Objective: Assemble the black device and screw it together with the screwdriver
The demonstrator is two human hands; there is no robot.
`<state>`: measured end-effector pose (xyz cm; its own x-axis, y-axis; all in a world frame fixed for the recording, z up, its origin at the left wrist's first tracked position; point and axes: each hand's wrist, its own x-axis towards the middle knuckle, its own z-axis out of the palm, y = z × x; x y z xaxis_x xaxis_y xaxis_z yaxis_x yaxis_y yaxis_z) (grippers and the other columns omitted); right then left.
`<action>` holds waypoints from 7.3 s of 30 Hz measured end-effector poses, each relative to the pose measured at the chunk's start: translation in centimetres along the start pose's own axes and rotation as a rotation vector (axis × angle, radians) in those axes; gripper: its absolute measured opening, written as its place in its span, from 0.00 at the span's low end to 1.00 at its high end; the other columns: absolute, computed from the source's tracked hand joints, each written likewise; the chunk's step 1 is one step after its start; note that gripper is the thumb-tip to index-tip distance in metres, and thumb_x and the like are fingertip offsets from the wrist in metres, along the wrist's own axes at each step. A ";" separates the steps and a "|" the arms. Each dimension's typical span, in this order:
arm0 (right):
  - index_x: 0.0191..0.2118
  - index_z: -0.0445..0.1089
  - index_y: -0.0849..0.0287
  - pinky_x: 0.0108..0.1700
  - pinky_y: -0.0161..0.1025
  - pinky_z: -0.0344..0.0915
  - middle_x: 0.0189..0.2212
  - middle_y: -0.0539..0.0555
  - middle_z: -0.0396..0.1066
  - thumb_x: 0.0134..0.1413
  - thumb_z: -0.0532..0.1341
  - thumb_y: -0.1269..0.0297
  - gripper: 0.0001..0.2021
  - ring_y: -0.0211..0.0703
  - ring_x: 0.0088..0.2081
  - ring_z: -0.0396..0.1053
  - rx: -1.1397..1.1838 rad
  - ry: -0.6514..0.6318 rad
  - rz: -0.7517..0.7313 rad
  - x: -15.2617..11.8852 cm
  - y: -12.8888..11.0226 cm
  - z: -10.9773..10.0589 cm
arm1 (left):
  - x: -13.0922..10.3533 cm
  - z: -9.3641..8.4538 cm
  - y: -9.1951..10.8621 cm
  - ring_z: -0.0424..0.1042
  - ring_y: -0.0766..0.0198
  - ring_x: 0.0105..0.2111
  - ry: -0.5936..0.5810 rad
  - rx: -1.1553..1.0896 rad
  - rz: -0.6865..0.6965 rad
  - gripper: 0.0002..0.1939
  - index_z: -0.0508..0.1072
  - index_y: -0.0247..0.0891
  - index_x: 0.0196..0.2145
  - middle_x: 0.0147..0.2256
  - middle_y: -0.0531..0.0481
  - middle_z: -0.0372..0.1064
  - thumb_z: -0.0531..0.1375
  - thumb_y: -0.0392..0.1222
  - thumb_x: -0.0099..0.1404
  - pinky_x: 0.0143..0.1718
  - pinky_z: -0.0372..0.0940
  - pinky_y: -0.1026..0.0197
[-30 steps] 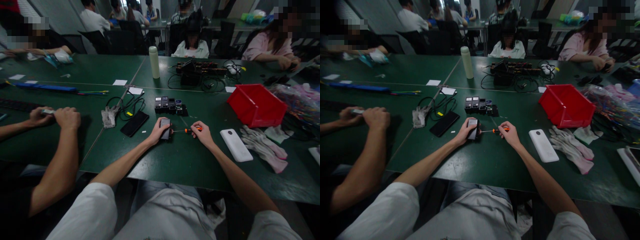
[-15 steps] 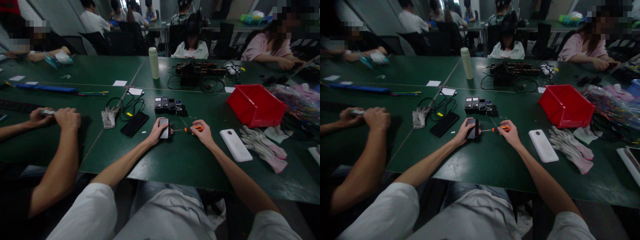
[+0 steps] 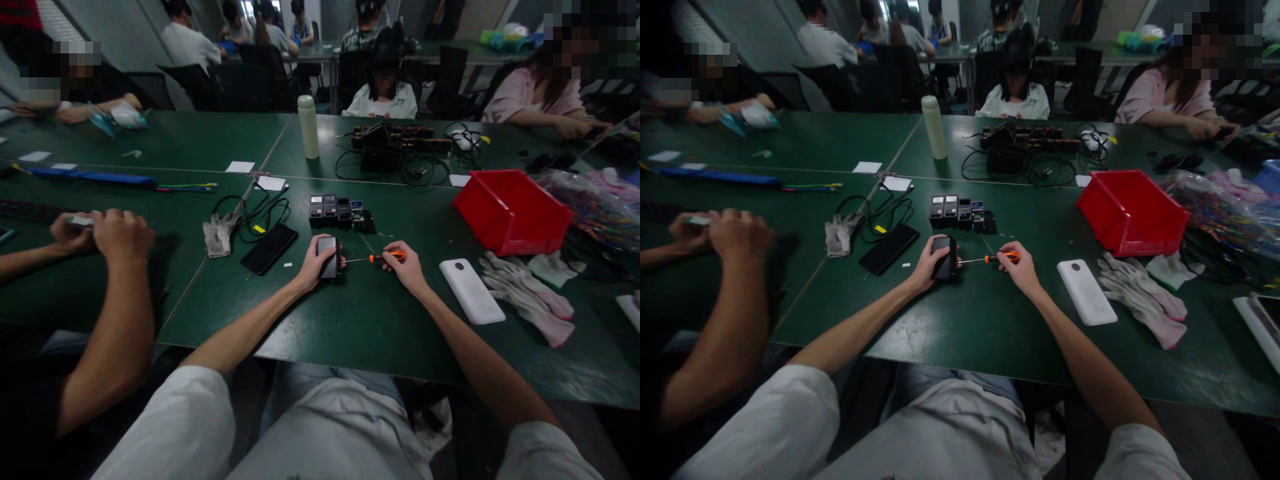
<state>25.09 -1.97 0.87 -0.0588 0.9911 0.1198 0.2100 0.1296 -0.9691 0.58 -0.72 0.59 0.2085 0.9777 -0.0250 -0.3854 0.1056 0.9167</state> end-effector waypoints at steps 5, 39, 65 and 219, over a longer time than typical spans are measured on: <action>0.38 0.66 0.58 0.24 0.34 0.64 0.24 0.48 0.67 0.54 0.62 0.52 0.15 0.36 0.22 0.66 -0.024 0.017 0.004 0.0 0.2 -0.1 | -0.3 0.1 -0.1 0.75 0.64 0.33 -0.034 0.031 0.032 0.28 0.57 0.44 0.50 0.43 0.48 0.66 0.66 0.43 0.55 0.35 0.74 0.54; 0.38 0.67 0.58 0.26 0.36 0.66 0.28 0.50 0.69 0.54 0.63 0.55 0.12 0.37 0.24 0.69 0.003 0.009 -0.020 -0.1 0.1 0.1 | 0.1 -0.1 -0.2 0.75 0.64 0.31 0.038 -0.006 -0.037 0.29 0.58 0.42 0.50 0.42 0.47 0.69 0.66 0.42 0.54 0.36 0.73 0.54; 0.44 0.65 0.56 0.31 0.38 0.70 0.37 0.53 0.69 0.50 0.65 0.56 0.18 0.37 0.27 0.70 0.034 0.016 -0.096 0.1 0.8 0.2 | 0.1 -0.1 -0.1 0.75 0.65 0.30 0.045 -0.011 -0.056 0.28 0.58 0.42 0.49 0.41 0.48 0.69 0.66 0.41 0.55 0.36 0.73 0.54; 0.36 0.69 0.56 0.30 0.37 0.62 0.28 0.49 0.66 0.50 0.65 0.61 0.09 0.37 0.26 0.64 0.178 0.111 0.041 0.2 1.0 0.1 | -0.4 0.5 0.5 0.76 0.58 0.36 -0.091 -0.035 -0.114 0.27 0.60 0.43 0.51 0.47 0.44 0.67 0.66 0.43 0.57 0.38 0.72 0.52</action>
<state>25.16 -1.63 -0.10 0.0565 0.9940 0.0933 0.0332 0.0915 -0.9952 0.71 -1.19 1.23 0.3323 0.9388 -0.0905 -0.3856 0.2227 0.8954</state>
